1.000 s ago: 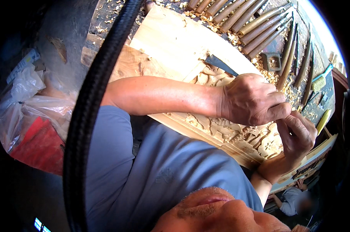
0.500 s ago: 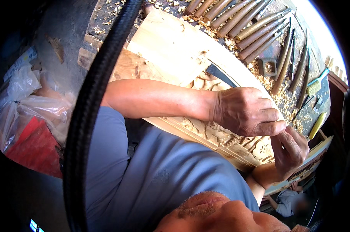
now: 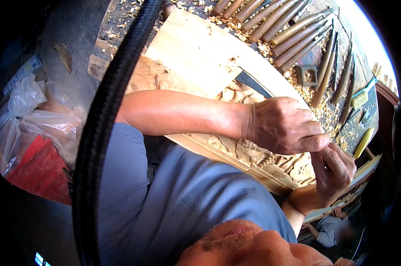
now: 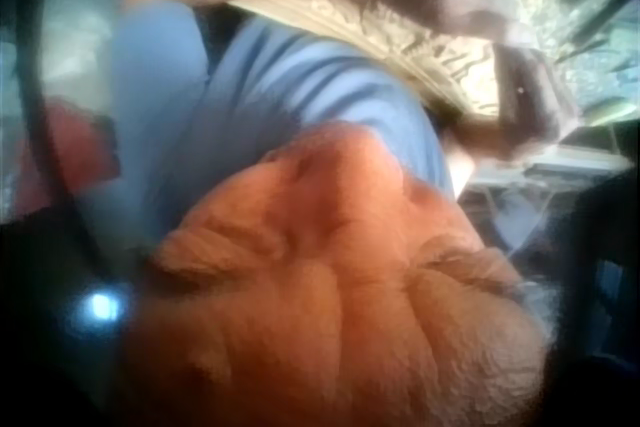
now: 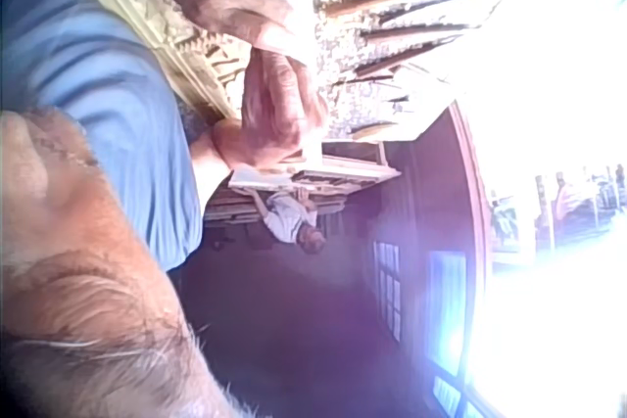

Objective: The person carves a wooden panel using various chisels and a small hammer. The person holds the chisels with one hand and strikes them with the other hand or the hammer to carve intricate details into the wood.

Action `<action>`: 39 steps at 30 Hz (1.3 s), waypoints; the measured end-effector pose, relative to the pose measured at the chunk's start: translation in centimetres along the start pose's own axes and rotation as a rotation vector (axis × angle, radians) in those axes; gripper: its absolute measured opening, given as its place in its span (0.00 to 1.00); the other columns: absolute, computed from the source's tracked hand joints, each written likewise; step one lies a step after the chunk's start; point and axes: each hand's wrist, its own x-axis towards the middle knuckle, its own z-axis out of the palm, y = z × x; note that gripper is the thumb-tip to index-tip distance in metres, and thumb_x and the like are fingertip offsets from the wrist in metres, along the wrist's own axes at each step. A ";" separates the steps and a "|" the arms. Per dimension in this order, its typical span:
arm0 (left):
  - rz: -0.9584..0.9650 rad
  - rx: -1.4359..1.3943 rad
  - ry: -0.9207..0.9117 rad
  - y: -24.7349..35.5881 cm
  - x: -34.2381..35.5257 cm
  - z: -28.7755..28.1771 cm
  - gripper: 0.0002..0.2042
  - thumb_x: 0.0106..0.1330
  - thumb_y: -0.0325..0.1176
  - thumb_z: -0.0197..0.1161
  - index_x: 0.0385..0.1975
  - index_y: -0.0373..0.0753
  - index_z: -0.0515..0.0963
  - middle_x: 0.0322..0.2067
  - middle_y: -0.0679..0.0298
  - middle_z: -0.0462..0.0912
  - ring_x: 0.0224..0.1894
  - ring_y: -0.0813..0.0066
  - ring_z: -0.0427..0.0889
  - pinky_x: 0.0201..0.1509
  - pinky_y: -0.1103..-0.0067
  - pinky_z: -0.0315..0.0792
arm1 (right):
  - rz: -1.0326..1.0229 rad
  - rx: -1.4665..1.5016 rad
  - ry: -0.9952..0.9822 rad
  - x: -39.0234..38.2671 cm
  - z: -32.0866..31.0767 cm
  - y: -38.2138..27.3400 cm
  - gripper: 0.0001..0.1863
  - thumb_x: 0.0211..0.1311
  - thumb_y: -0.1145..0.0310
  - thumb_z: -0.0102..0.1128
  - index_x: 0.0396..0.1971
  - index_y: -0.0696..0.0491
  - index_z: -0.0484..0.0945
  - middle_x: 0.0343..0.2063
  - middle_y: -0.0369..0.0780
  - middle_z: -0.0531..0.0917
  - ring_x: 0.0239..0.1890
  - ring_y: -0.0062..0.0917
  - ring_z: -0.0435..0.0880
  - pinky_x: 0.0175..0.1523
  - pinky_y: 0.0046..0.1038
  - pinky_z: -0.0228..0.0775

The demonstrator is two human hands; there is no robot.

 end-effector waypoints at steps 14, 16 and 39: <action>0.046 0.021 0.033 0.0 0.0 -1.7 0.15 0.73 0.40 0.65 0.57 0.47 0.79 0.28 0.79 0.79 0.25 0.87 0.77 0.25 0.83 0.67 | -0.135 -0.025 0.198 -1.1 2.5 -1.3 0.12 0.48 0.78 0.83 0.35 0.56 0.92 0.23 0.42 0.85 0.21 0.32 0.82 0.28 0.30 0.71; 0.100 0.039 0.059 0.1 0.1 -1.7 0.16 0.73 0.39 0.66 0.58 0.48 0.79 0.27 0.81 0.76 0.24 0.88 0.75 0.25 0.84 0.65 | -0.115 -0.060 0.153 -1.6 2.0 -1.4 0.08 0.55 0.81 0.79 0.35 0.57 0.91 0.23 0.44 0.85 0.22 0.33 0.84 0.29 0.32 0.74; 0.625 -0.209 -0.177 0.6 -2.1 -2.7 0.11 0.62 0.34 0.67 0.38 0.33 0.84 0.23 0.73 0.75 0.24 0.79 0.76 0.27 0.80 0.65 | 0.360 -0.276 0.763 -6.2 10.2 7.5 0.17 0.72 0.80 0.71 0.59 0.60 0.88 0.49 0.48 0.94 0.43 0.26 0.95 0.48 0.28 0.86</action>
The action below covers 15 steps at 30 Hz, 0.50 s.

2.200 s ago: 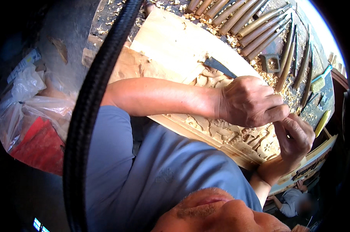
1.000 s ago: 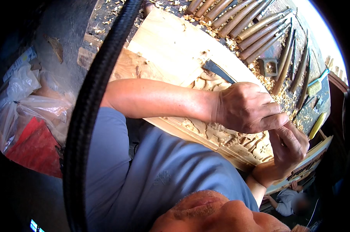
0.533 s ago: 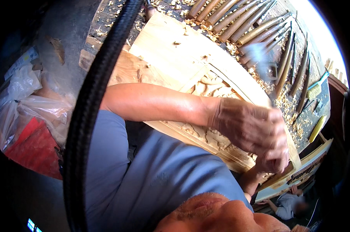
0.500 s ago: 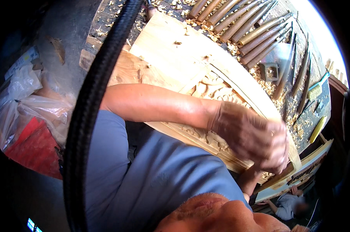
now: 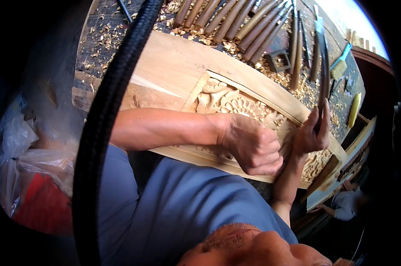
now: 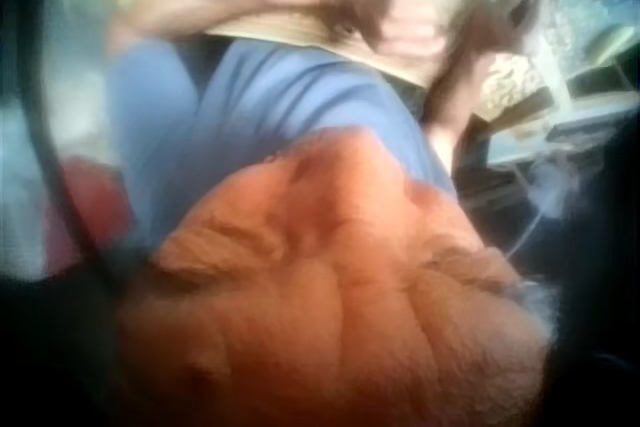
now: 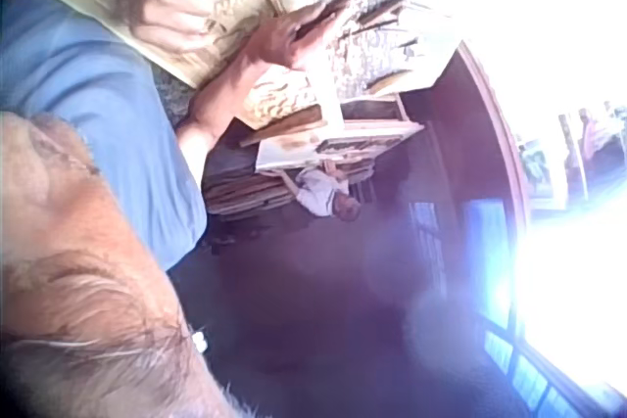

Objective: The person carves a wooden panel using various chisels and a small hammer. The person holds the chisels with one hand and strikes them with the other hand or the hammer to carve intricate details into the wood.

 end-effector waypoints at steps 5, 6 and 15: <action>0.017 0.014 -0.059 -0.3 0.1 0.0 0.12 0.62 0.35 0.68 0.40 0.34 0.84 0.22 0.74 0.75 0.24 0.78 0.77 0.28 0.78 0.66 | -0.098 0.024 0.023 0.5 0.3 0.5 0.18 0.69 0.79 0.75 0.58 0.58 0.89 0.46 0.46 0.95 0.41 0.29 0.96 0.45 0.29 0.85; 0.028 0.020 -0.071 -0.3 0.1 0.0 0.12 0.62 0.35 0.68 0.41 0.34 0.84 0.22 0.74 0.75 0.24 0.78 0.77 0.28 0.78 0.66 | -0.099 -0.005 0.012 0.4 0.3 0.6 0.18 0.69 0.78 0.76 0.57 0.57 0.90 0.46 0.46 0.95 0.41 0.29 0.96 0.45 0.29 0.85; 0.162 0.062 -0.170 0.4 0.6 0.0 0.14 0.65 0.35 0.66 0.46 0.35 0.83 0.24 0.73 0.75 0.27 0.77 0.78 0.30 0.78 0.70 | -0.177 -0.121 0.059 1.0 0.3 1.6 0.17 0.68 0.68 0.78 0.55 0.52 0.91 0.44 0.45 0.95 0.40 0.34 0.96 0.44 0.32 0.86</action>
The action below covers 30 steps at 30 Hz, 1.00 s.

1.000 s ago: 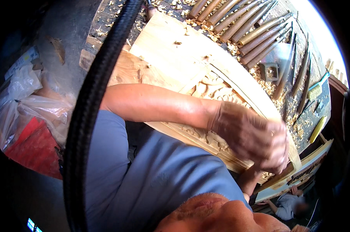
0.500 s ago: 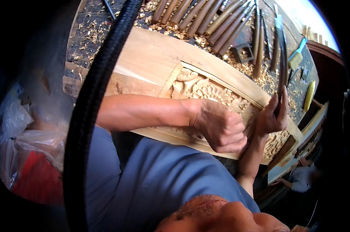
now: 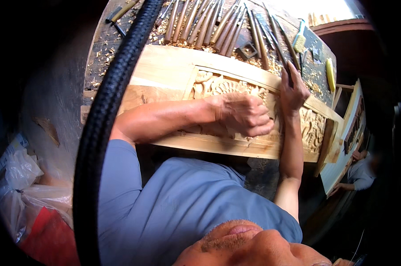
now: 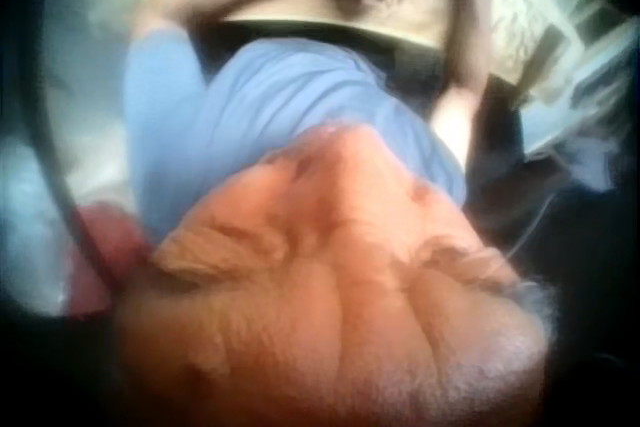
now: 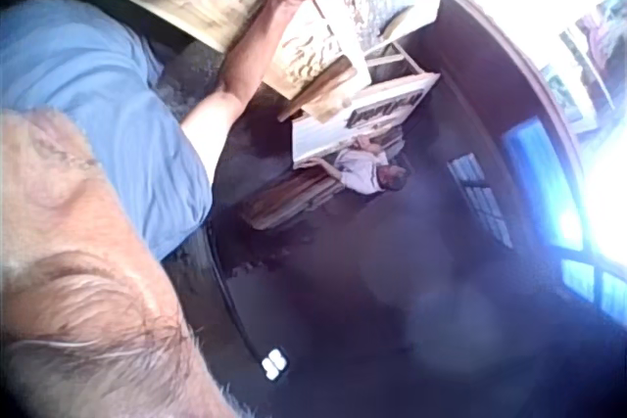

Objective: The person carves a wooden panel using various chisels and a small hammer. The person holds the chisels with one hand and strikes them with the other hand or the hammer to carve intricate details into the wood.

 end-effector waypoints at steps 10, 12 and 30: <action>-0.131 0.126 -0.216 6.1 0.8 -2.7 0.09 0.64 0.35 0.66 0.40 0.41 0.84 0.28 0.69 0.79 0.33 0.75 0.82 0.37 0.77 0.75 | -0.049 -0.016 0.034 0.1 0.9 0.3 0.13 0.71 0.59 0.75 0.52 0.46 0.92 0.39 0.41 0.95 0.37 0.35 0.96 0.42 0.33 0.86; -0.248 0.107 -0.101 8.1 -0.1 -3.9 0.09 0.64 0.33 0.67 0.41 0.40 0.85 0.29 0.69 0.80 0.33 0.75 0.82 0.37 0.77 0.76 | -0.006 0.033 0.016 0.0 0.6 0.4 0.16 0.71 0.59 0.76 0.56 0.44 0.92 0.41 0.45 0.94 0.39 0.35 0.96 0.45 0.33 0.85; -0.852 0.515 -0.087 17.2 -13.8 -12.2 0.19 0.82 0.47 0.61 0.57 0.37 0.86 0.61 0.53 0.88 0.66 0.52 0.87 0.72 0.58 0.78 | 0.122 0.031 -0.435 2.0 -11.7 -2.7 0.17 0.71 0.54 0.76 0.53 0.46 0.95 0.24 0.39 0.92 0.20 0.20 0.83 0.32 0.33 0.77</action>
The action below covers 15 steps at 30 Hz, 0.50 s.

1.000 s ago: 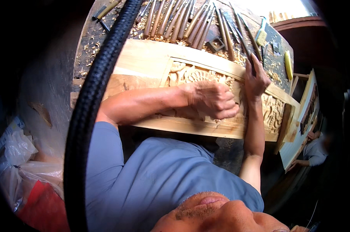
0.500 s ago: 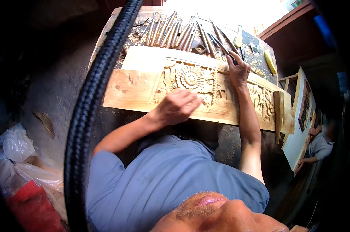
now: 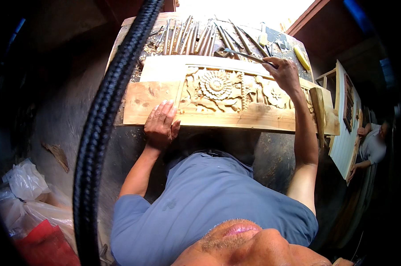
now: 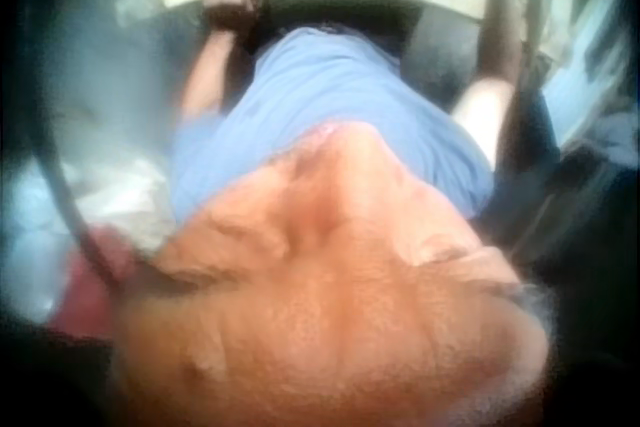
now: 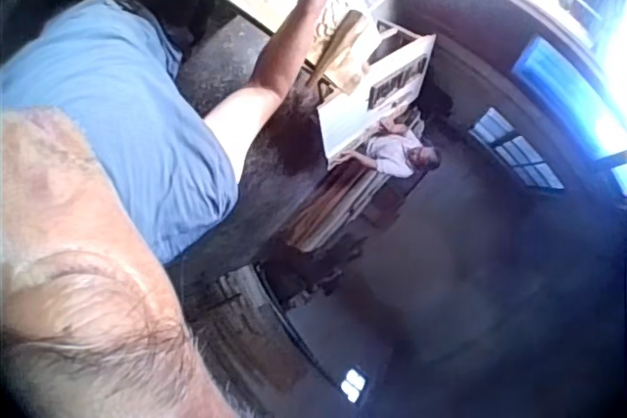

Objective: The person carves a wooden panel using various chisels and a small hammer. The person holds the chisels with one hand and strikes them with the other hand or the hammer to carve intricate details into the wood.

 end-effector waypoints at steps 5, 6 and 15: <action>0.021 -0.012 0.017 -0.7 -0.8 0.4 0.20 0.85 0.47 0.55 0.58 0.37 0.86 0.63 0.54 0.88 0.66 0.53 0.87 0.73 0.59 0.77 | -0.154 -0.138 -0.015 1.3 -0.7 -1.4 0.16 0.71 0.54 0.76 0.50 0.47 0.95 0.25 0.39 0.92 0.23 0.23 0.85 0.36 0.35 0.79; 0.015 -0.013 0.016 -0.7 -0.7 0.4 0.21 0.85 0.47 0.54 0.58 0.38 0.86 0.63 0.54 0.88 0.66 0.53 0.87 0.73 0.59 0.77 | -0.216 -0.139 0.020 1.8 -0.9 -1.3 0.15 0.72 0.54 0.75 0.49 0.47 0.96 0.25 0.39 0.92 0.23 0.24 0.85 0.37 0.35 0.80; 0.013 0.019 -0.002 -2.0 -1.1 0.0 0.23 0.88 0.48 0.46 0.62 0.39 0.83 0.63 0.53 0.88 0.68 0.50 0.85 0.74 0.56 0.75 | -0.157 -0.296 -0.303 13.0 -1.4 -7.5 0.14 0.57 0.61 0.81 0.32 0.59 0.93 0.23 0.47 0.89 0.25 0.32 0.89 0.32 0.40 0.80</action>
